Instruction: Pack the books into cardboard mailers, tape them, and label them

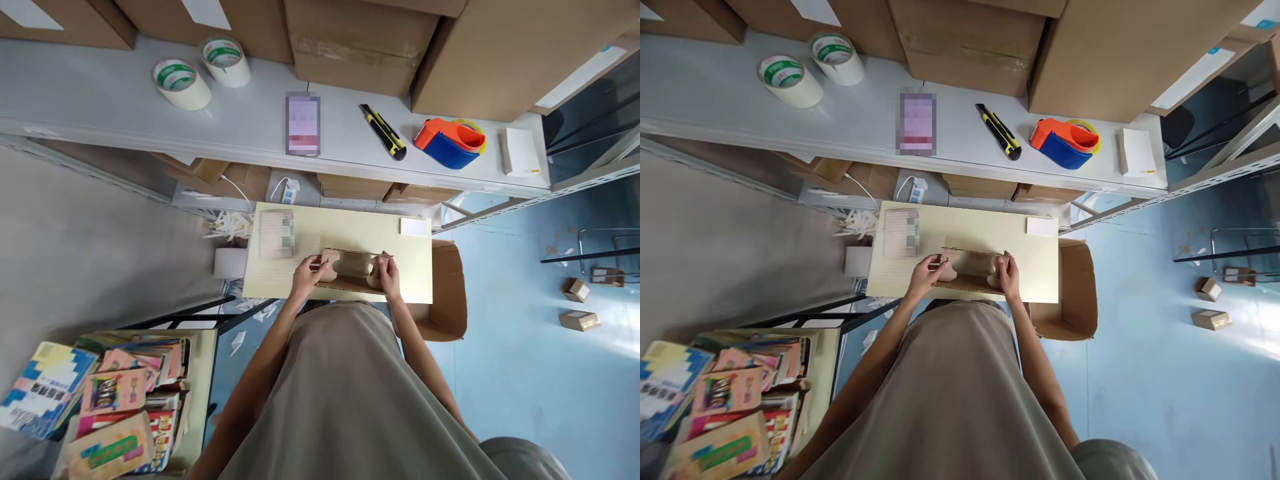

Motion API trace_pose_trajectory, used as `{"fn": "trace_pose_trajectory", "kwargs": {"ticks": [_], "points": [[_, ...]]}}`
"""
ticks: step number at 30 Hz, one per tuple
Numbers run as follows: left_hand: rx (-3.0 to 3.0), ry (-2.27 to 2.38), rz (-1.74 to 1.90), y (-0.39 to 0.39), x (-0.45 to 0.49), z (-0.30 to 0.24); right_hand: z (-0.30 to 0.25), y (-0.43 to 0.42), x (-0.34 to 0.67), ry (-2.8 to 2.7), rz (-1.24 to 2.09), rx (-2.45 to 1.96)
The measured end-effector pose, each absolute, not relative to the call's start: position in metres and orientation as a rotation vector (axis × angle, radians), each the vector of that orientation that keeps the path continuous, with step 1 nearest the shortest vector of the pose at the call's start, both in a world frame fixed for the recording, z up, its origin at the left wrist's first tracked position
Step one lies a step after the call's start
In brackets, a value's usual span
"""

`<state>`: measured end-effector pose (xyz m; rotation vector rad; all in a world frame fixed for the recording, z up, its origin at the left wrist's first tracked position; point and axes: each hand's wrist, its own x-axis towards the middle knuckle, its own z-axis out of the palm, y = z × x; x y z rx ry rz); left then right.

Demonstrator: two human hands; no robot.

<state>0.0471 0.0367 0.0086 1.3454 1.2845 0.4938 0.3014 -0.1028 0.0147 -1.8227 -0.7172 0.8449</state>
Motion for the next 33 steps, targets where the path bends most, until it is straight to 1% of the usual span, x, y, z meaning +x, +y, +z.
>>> {"fn": "trace_pose_trajectory", "kwargs": {"ticks": [5,9,11,14,19,23,28,33], "points": [[1.362,1.2,0.429,0.045,0.033,0.02,0.034,-0.114,0.322,-0.689,1.018,-1.682],[1.388,0.953,0.354,0.047,0.014,0.049,0.053,-0.138,0.34,-0.857,1.172,-1.595],[1.48,0.852,0.297,0.048,0.012,0.063,0.059,-0.145,0.344,-0.968,1.184,-1.603],[1.615,0.829,0.288,0.05,0.019,0.075,0.064,-0.148,0.345,-1.025,1.153,-1.639],[1.766,0.945,0.346,0.055,0.034,0.067,0.06,-0.142,0.343,-1.059,1.135,-1.62],[1.882,1.015,0.401,0.052,0.041,0.049,0.046,-0.134,0.341,-0.921,0.99,-1.703],[1.877,1.101,0.536,0.047,0.052,0.04,0.041,-0.121,0.342,-0.822,0.906,-1.75],[1.827,1.149,0.606,0.064,0.067,0.038,0.04,-0.107,0.342,-0.793,0.876,-1.77]]}}
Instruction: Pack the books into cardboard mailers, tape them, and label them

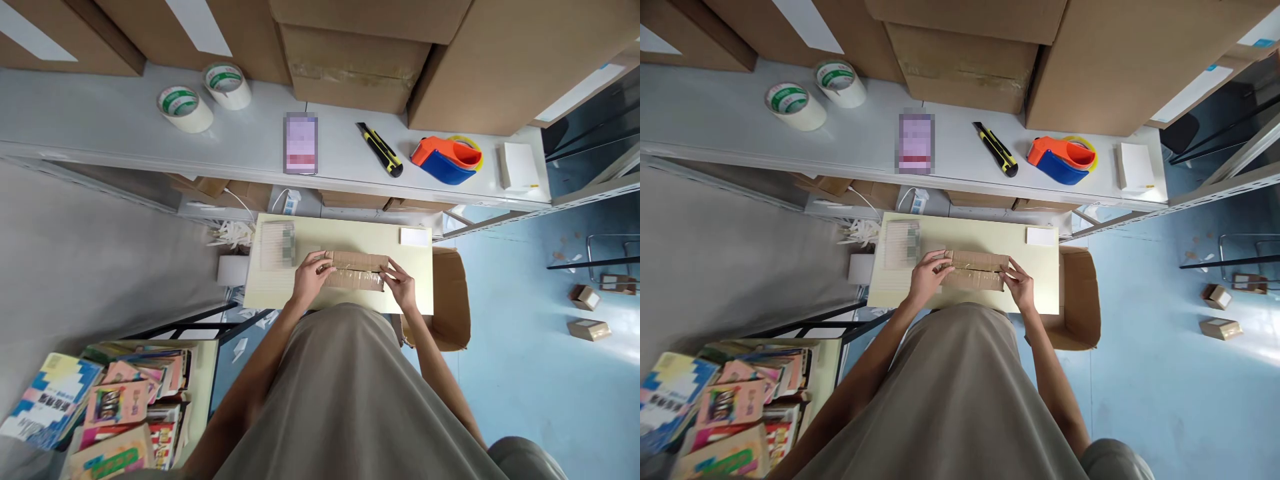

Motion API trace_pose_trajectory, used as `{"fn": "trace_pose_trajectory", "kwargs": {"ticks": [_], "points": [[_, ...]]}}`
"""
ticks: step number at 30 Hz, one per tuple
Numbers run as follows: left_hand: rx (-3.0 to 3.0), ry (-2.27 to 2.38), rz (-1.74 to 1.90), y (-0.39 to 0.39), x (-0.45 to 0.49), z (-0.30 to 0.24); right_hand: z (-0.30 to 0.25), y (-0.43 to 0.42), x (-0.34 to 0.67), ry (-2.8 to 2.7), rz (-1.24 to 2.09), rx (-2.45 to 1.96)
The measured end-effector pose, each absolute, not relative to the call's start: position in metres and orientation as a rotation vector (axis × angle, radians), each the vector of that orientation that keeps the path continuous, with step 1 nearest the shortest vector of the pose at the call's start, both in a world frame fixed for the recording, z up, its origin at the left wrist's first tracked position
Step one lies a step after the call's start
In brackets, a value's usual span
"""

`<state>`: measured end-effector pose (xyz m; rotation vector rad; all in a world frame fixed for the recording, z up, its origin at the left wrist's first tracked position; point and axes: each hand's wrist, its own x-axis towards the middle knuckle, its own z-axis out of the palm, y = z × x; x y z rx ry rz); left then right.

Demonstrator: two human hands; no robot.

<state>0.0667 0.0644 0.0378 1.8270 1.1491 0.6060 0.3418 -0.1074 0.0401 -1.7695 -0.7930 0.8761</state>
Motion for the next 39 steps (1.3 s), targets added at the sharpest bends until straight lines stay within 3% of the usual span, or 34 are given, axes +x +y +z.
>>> {"fn": "trace_pose_trajectory", "kwargs": {"ticks": [10,26,33,39], "points": [[1.652,1.203,0.732,0.076,0.077,0.013,0.016,-0.092,0.337,-0.77,0.787,-1.826],[1.758,1.186,0.765,0.075,0.077,0.014,0.027,-0.09,0.34,-0.84,0.808,-1.812],[1.959,1.096,0.873,0.096,0.111,0.068,0.073,-0.083,0.354,-1.062,0.65,-1.832],[2.029,0.829,0.99,0.132,0.207,0.148,0.159,-0.02,0.431,-1.315,0.189,-1.798]]}}
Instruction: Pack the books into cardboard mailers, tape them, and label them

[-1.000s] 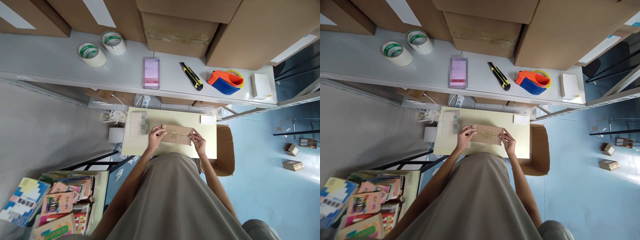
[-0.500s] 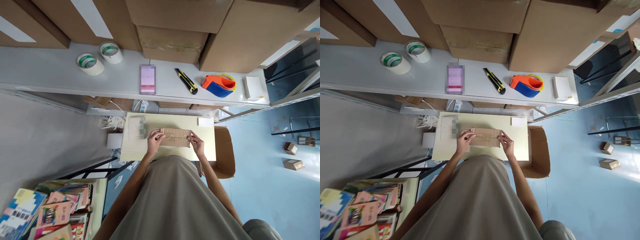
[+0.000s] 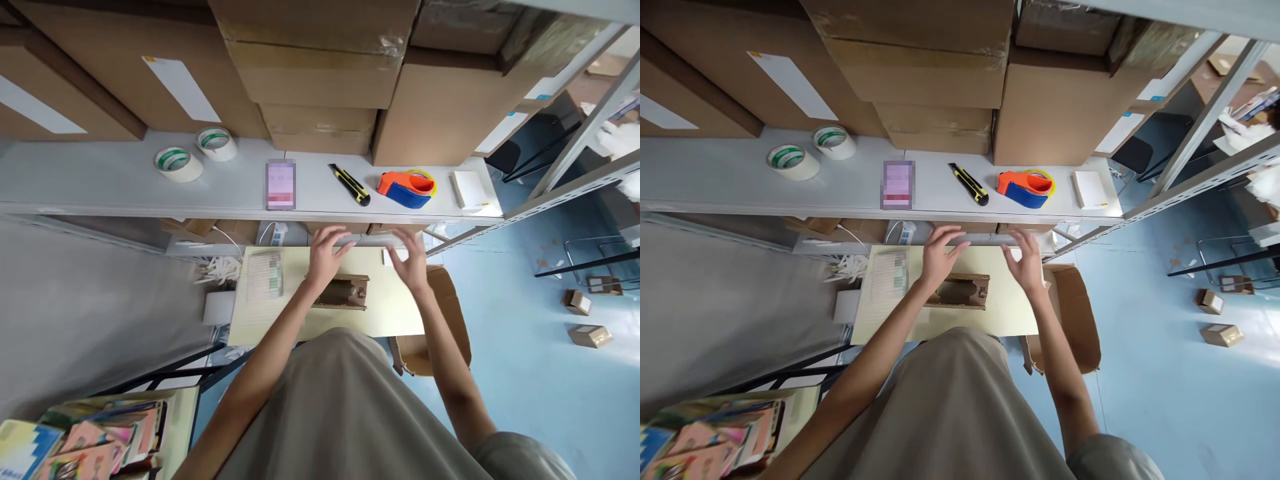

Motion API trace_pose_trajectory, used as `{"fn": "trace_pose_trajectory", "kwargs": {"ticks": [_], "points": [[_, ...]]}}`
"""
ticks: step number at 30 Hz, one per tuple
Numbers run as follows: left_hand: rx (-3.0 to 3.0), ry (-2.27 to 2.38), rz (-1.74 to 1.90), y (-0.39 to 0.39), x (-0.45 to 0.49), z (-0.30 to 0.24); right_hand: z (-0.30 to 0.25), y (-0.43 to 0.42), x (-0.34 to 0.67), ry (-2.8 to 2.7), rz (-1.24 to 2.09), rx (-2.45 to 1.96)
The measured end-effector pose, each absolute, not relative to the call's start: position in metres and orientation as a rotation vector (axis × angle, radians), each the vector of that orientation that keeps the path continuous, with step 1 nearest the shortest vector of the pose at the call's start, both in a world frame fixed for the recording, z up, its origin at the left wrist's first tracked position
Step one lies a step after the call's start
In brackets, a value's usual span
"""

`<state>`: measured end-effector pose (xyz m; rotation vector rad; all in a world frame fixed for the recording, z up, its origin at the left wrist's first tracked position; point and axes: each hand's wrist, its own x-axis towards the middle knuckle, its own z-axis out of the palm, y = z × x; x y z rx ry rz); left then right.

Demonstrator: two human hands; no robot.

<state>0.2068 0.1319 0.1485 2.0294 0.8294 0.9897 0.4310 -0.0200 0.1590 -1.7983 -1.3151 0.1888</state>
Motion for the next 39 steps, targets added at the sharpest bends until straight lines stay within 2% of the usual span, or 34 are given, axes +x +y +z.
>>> {"fn": "trace_pose_trajectory", "kwargs": {"ticks": [5,9,12,17,23,27,34,39], "points": [[2.109,0.615,1.171,0.144,0.288,0.196,0.194,0.054,0.52,-1.469,-0.114,-1.934],[2.104,0.564,1.243,0.139,0.325,0.207,0.2,0.1,0.554,-1.625,-0.052,-2.224],[2.019,0.555,1.234,0.127,0.326,0.203,0.206,0.104,0.546,-1.652,-0.011,-2.337],[1.734,0.632,1.088,0.089,0.279,0.185,0.209,0.04,0.479,-1.415,0.055,-2.177],[1.454,0.679,0.909,0.027,0.199,0.163,0.2,-0.04,0.369,-1.044,0.701,-1.801],[1.438,0.789,0.956,0.007,0.156,0.16,0.195,-0.051,0.314,-0.938,0.887,-1.661],[1.592,0.829,0.925,0.009,0.094,0.171,0.186,-0.049,0.268,-0.975,0.96,-1.673],[1.225,0.903,0.752,0.052,0.052,0.175,0.197,-0.052,0.265,-1.128,1.166,-1.744]]}}
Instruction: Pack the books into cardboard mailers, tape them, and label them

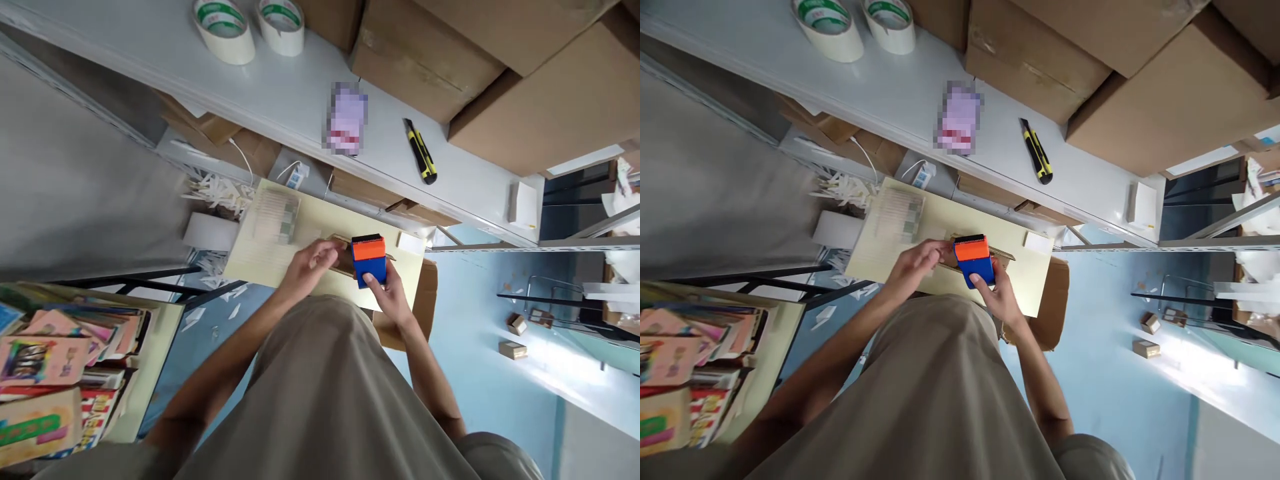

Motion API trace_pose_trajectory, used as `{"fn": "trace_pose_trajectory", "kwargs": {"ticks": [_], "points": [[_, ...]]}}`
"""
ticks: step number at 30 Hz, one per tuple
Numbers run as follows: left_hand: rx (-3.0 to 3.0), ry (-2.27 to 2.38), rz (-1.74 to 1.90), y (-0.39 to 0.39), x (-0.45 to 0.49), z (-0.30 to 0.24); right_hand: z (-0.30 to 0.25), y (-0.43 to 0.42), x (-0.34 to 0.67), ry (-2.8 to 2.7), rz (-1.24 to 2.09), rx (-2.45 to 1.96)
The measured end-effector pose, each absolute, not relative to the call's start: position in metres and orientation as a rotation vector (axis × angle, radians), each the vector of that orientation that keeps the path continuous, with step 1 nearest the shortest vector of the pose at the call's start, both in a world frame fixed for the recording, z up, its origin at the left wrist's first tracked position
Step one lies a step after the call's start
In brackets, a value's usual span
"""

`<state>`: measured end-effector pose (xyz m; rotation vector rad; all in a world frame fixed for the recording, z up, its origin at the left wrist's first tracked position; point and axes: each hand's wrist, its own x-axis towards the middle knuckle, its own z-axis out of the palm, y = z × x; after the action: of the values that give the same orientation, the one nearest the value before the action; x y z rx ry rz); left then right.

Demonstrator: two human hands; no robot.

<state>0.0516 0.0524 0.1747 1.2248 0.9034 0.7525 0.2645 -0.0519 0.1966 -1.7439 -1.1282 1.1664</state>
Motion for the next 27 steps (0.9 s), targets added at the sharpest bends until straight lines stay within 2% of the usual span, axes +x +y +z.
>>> {"fn": "trace_pose_trajectory", "kwargs": {"ticks": [5,12,20,27], "points": [[0.987,0.8,0.594,0.086,0.032,0.176,0.223,-0.051,0.261,-1.395,1.267,-1.841],[0.892,0.794,0.612,0.087,0.021,0.168,0.253,-0.039,0.243,-1.615,1.25,-1.989],[0.886,0.992,0.764,0.055,0.023,0.133,0.28,-0.017,0.228,-1.664,1.285,-2.282],[0.723,1.14,0.907,0.067,0.007,0.081,0.348,0.01,0.245,-1.671,1.507,-2.591]]}}
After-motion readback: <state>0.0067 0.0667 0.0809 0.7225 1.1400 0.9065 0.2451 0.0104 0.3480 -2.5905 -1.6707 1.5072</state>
